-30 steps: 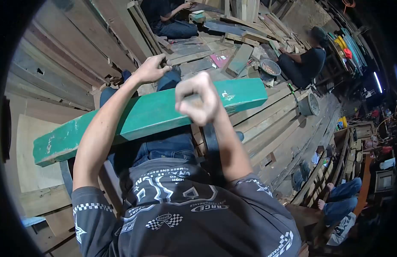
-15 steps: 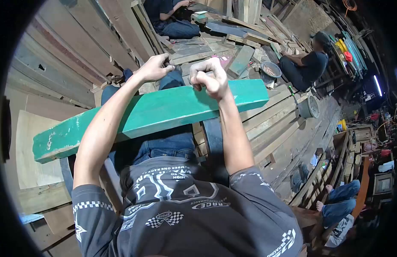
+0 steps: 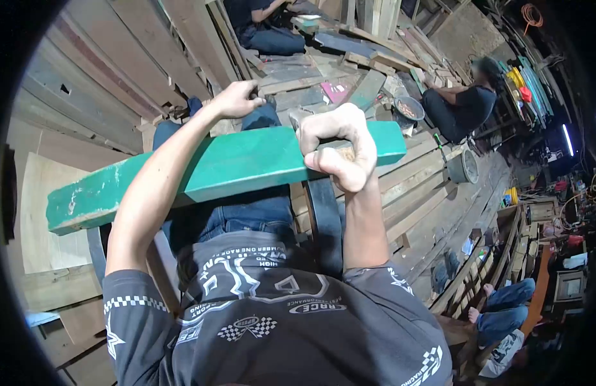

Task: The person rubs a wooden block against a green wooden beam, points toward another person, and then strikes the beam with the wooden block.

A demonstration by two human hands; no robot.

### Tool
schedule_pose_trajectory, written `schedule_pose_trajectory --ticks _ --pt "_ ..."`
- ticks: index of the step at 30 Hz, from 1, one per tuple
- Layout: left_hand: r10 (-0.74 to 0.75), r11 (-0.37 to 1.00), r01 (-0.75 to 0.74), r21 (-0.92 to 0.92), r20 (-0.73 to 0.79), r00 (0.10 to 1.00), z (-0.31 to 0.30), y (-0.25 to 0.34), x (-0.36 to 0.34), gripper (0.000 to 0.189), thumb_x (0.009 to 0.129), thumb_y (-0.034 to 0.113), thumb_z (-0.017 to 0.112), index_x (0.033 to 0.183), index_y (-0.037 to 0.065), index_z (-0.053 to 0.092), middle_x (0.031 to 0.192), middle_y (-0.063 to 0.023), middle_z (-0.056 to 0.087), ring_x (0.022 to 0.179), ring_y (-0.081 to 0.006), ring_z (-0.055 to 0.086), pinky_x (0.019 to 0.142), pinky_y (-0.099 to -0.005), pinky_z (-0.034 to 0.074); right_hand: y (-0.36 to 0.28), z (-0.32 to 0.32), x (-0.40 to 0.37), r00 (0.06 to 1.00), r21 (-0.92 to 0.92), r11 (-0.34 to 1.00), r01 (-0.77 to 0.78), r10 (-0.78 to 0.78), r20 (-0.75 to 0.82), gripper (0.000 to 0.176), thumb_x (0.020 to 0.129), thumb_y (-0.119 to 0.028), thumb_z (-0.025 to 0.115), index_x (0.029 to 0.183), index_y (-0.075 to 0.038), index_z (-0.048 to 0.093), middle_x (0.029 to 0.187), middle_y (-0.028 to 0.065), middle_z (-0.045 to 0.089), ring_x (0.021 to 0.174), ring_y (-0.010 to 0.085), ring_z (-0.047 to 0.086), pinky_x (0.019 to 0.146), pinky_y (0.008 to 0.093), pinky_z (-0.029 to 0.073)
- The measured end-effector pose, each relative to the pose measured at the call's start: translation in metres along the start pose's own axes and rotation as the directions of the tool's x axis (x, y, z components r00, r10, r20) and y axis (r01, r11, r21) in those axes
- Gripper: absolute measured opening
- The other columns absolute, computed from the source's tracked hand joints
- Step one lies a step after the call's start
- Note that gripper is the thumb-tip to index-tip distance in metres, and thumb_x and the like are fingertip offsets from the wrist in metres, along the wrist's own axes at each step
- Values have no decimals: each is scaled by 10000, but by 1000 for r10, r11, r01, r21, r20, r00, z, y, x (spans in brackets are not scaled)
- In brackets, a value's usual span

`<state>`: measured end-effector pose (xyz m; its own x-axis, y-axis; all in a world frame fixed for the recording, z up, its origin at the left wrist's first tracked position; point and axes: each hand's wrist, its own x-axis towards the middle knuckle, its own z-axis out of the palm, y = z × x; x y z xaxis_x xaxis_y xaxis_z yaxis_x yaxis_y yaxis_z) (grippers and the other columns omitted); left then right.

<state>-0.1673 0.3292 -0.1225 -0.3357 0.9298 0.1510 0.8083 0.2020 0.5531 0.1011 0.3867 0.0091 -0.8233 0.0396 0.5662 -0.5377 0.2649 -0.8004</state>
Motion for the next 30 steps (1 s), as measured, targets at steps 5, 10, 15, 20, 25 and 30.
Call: schedule_pose_trajectory --ticks 5,10,15,20,25,30 --pt "6 999 -4 -41 49 999 -2 4 -1 335 838 258 695 945 -45 599 868 -206 656 852 -312 654 762 -404 496 51 -12 3 970 71 976 -205 213 -120 187 682 -94 560 580 58 521 549 86 544 473 131 485 458 262 363" --pt "-29 999 29 -26 16 999 -5 5 -4 349 843 278 692 933 -44 593 877 -225 654 870 -315 653 769 -403 495 -3 -4 7 1000 -83 996 -22 24 19 165 576 -108 542 520 34 479 492 72 483 436 129 417 459 274 317" --pt "-6 999 8 -40 41 999 2 1 -4 332 849 279 689 951 -31 623 869 -214 665 851 -311 667 766 -393 507 45 5 9 949 67 991 -113 128 -288 167 775 -58 542 659 59 565 558 73 544 475 124 481 452 268 375" --pt "4 999 -5 -34 -4 1000 6 -9 1 333 851 279 699 956 -28 624 866 -222 665 862 -327 664 774 -396 505 -9 8 5 995 43 998 55 -51 -89 282 603 -190 602 533 45 462 519 100 481 433 167 403 453 299 289" --pt "4 1000 -3 -27 63 998 1 2 -5 337 863 275 687 952 -40 607 875 -206 664 857 -310 657 762 -397 500 -24 15 -14 982 23 1000 16 -12 -188 341 572 -257 618 513 32 448 508 100 455 450 203 414 489 327 318" --pt "-8 1000 8 -12 65 998 -4 9 -5 310 866 262 681 948 -29 618 870 -186 666 846 -278 657 762 -384 502 -33 7 -20 960 -4 975 224 -222 -173 321 589 -250 622 518 32 486 497 105 464 466 219 462 509 332 383"
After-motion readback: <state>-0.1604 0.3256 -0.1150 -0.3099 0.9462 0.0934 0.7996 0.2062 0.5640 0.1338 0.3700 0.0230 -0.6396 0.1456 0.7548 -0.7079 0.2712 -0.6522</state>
